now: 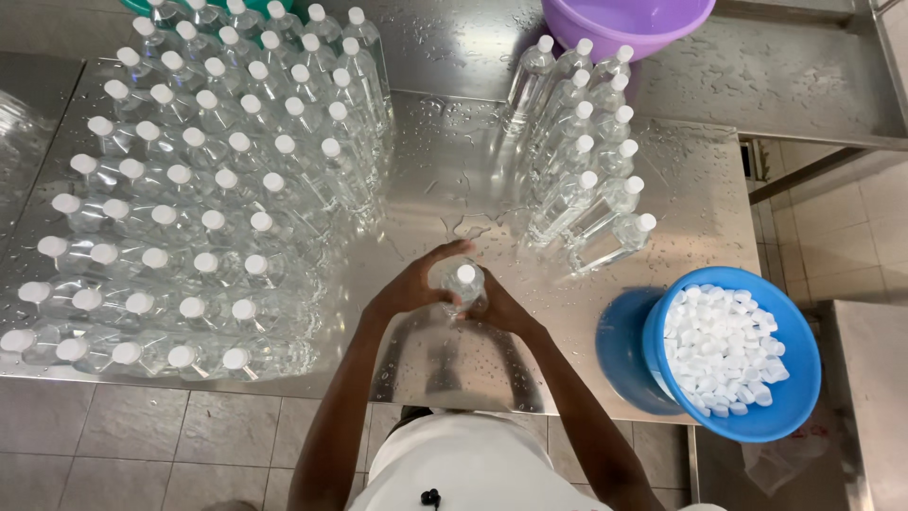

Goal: The person repeatedly picks up clear plastic bottles filled with liquid from a stainless steel table, takes a white cap from a blue bowl, and screws the cap onto each bottle by hand. The capped bottles are then placed back onto the table in organized rows.

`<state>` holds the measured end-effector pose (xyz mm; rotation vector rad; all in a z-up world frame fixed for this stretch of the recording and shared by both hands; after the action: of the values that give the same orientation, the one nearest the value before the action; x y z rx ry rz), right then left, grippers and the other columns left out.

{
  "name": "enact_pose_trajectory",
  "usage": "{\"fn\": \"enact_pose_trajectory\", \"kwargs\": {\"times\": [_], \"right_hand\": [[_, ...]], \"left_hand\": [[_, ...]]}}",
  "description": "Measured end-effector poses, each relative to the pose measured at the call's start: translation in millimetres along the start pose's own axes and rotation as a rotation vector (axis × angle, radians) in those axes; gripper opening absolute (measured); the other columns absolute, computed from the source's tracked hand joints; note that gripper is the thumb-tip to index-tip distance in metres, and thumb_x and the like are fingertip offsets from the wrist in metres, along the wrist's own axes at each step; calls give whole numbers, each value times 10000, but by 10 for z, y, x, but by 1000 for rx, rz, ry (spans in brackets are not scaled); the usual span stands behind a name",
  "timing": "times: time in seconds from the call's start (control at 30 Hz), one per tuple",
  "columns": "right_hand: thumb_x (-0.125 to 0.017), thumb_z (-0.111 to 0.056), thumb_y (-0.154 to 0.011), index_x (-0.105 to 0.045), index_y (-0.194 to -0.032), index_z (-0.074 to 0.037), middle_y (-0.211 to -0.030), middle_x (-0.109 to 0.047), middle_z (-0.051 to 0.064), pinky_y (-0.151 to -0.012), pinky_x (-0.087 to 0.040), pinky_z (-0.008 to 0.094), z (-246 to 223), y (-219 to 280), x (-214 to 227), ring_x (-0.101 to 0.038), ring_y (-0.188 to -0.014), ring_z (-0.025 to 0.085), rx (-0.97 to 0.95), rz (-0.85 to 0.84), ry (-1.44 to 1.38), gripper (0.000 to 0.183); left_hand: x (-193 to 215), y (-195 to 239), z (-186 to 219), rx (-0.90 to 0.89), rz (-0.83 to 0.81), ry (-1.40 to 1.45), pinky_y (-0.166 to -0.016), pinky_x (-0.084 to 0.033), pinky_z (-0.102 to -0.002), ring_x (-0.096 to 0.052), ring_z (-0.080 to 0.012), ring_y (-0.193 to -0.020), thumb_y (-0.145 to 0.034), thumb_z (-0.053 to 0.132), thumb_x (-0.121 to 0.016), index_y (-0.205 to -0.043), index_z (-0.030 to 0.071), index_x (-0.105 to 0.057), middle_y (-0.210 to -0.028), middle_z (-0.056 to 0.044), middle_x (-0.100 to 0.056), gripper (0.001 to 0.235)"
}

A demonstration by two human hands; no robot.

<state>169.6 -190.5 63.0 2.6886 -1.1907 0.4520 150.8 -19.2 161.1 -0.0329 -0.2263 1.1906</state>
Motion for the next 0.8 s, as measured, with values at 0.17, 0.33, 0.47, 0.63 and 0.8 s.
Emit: {"fn": "enact_pose_trajectory", "kwargs": {"times": [0.17, 0.33, 0.47, 0.63, 0.8], "right_hand": [[-714, -410, -1031, -393, -1648, -113, -1586, -513, 183, -1206, -479, 557, -997, 213, 550, -514, -1494, 404, 120, 2, 217, 756], [-489, -380, -1162, -554, -1478, -156, -1384, -542, 121, -951, -605, 462, -1712, 43, 403, -652, -1245, 338, 557, -194, 1145, 392], [-599, -213, -1055, -585, -1355, -145, -1229, -610, 94, -932, -567, 426, -1521, -120, 306, -639, -1134, 289, 854, -359, 1534, 308], [-563, -168, -971, -552, -1249, -136, -1062, -580, 51, -800, -513, 410, -1256, -248, 245, -592, -953, 252, 991, -556, 1506, 280], [-451, -165, -1116, -624, -1207, 6, -904, -640, 151, -675, -531, 427, -1615, -103, 275, -630, -840, 316, 934, -510, 1213, 260]], "left_hand": [[-43, 145, -205, 181, -84, -66, -1393, -121, -556, -110, -400, -1690, -677, 474, -1006, -1780, 143, -118, -1838, -175, -171, 1455], [-171, -50, -235, 111, -223, -136, -1365, -136, -648, -100, -459, -1677, -719, 606, -918, -1781, 100, -59, -1837, -240, -80, 1457], [-221, -101, -511, 160, -252, -146, -1332, -265, -654, -311, -459, -1623, -742, 508, -969, -1684, 145, -297, -1695, -260, -415, 1213], [-312, -34, -342, 230, -215, -110, -1330, -261, -657, -364, -461, -1607, -780, 416, -987, -1585, 131, -374, -1639, -268, -494, 1052], [-522, 35, -555, 137, 3, 4, -1278, -346, -629, -466, -425, -1540, -768, 250, -935, -1599, 122, -399, -1562, -213, -564, 997]]}}
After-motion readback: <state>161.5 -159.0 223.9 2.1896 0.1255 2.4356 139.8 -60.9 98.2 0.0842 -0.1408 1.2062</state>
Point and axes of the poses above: each hand's wrist, its own y-axis away from the middle knuckle, its own x-axis out of the back of the hand, z = x × y, the point moved 7 cm from there along -y, towards the middle knuckle
